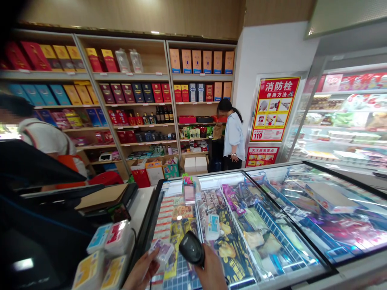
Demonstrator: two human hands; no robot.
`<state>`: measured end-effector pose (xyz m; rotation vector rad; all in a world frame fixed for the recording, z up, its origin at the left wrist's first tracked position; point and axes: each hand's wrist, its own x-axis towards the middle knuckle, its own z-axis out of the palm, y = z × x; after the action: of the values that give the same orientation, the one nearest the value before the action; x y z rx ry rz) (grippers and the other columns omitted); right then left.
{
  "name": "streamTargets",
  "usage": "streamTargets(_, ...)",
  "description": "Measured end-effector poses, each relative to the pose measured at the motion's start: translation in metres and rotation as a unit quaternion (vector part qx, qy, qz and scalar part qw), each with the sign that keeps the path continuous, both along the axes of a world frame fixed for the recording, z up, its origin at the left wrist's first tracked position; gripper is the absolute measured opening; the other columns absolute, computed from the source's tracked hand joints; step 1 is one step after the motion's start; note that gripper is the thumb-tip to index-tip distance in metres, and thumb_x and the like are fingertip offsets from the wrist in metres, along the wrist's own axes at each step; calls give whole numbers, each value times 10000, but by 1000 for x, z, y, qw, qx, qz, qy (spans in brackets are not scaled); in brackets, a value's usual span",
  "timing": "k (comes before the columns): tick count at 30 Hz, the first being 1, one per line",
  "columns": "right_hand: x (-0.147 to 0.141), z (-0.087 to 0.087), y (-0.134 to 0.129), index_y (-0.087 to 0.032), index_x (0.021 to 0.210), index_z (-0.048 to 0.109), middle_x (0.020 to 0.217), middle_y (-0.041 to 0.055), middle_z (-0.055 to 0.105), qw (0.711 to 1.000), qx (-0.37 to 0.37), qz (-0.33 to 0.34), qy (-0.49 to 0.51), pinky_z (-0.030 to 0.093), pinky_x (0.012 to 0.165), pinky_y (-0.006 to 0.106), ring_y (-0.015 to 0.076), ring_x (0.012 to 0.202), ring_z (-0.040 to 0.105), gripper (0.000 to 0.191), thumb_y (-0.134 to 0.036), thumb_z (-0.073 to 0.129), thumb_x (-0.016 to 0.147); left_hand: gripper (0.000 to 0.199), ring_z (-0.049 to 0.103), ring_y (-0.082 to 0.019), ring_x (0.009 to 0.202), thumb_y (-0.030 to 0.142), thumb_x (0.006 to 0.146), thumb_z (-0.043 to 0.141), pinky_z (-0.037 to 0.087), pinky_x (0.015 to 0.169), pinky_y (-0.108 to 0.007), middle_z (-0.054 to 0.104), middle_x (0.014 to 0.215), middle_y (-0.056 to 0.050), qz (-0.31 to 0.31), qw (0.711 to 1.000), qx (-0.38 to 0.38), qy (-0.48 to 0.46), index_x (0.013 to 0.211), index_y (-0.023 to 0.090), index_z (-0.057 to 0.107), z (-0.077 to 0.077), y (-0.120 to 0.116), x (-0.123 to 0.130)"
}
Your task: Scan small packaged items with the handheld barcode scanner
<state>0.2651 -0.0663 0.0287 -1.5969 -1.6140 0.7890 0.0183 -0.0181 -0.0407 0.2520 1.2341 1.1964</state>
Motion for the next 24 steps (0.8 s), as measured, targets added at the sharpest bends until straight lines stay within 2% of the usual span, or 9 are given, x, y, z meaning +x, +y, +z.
streamTargets(4,0,-1,1,-206,968,648,936,71,729,1000,2,2,-1,478,756,276,237,891,672,327,-142,513,678,104,705,-209,650,133,818,600,582,579,-296,709,730,-72,21,998,-25,-50,918,135,570,6,2,2)
streamTargets(8,0,-2,2,-197,969,645,908,73,726,1000,1,1,4,475,759,288,241,867,671,329,-136,507,676,261,719,-241,761,20,750,578,598,682,-357,709,765,-64,-6,997,-26,-79,972,146,524,20,2,4)
streamTargets(12,1,-1,3,-191,971,640,897,76,719,1000,-5,2,-11,470,758,293,245,860,666,342,-124,508,663,423,719,-219,753,-26,694,617,593,652,-309,710,832,-43,-33,998,-9,-48,1038,184,489,30,3,6)
streamTargets(14,1,-2,4,-185,966,637,897,78,716,1000,-6,11,-10,470,758,295,242,854,663,319,-133,509,678,377,713,-207,687,-7,704,632,565,555,-247,705,806,-56,-51,998,-9,-26,1021,157,510,29,5,6)
streamTargets(16,3,-5,5,-178,984,633,901,82,712,1000,-8,15,-11,472,757,300,246,865,661,327,-141,516,682,264,702,-177,646,13,727,636,537,521,-195,695,766,-75,-60,997,-33,-22,951,118,541,25,7,5)
streamTargets(19,6,-9,6,-183,1055,618,964,87,712,1000,-8,10,-17,475,792,317,259,924,656,363,-173,534,702,199,685,-148,631,45,735,664,536,543,-191,691,766,-73,-61,998,-18,-11,890,114,560,20,8,3)
streamTargets(24,12,-15,6,-174,1090,597,981,91,702,998,-13,19,-53,477,802,338,267,940,649,372,-201,523,727,361,670,-126,704,-38,632,689,533,651,-206,694,823,-56,-57,996,52,34,940,120,587,21,11,0)
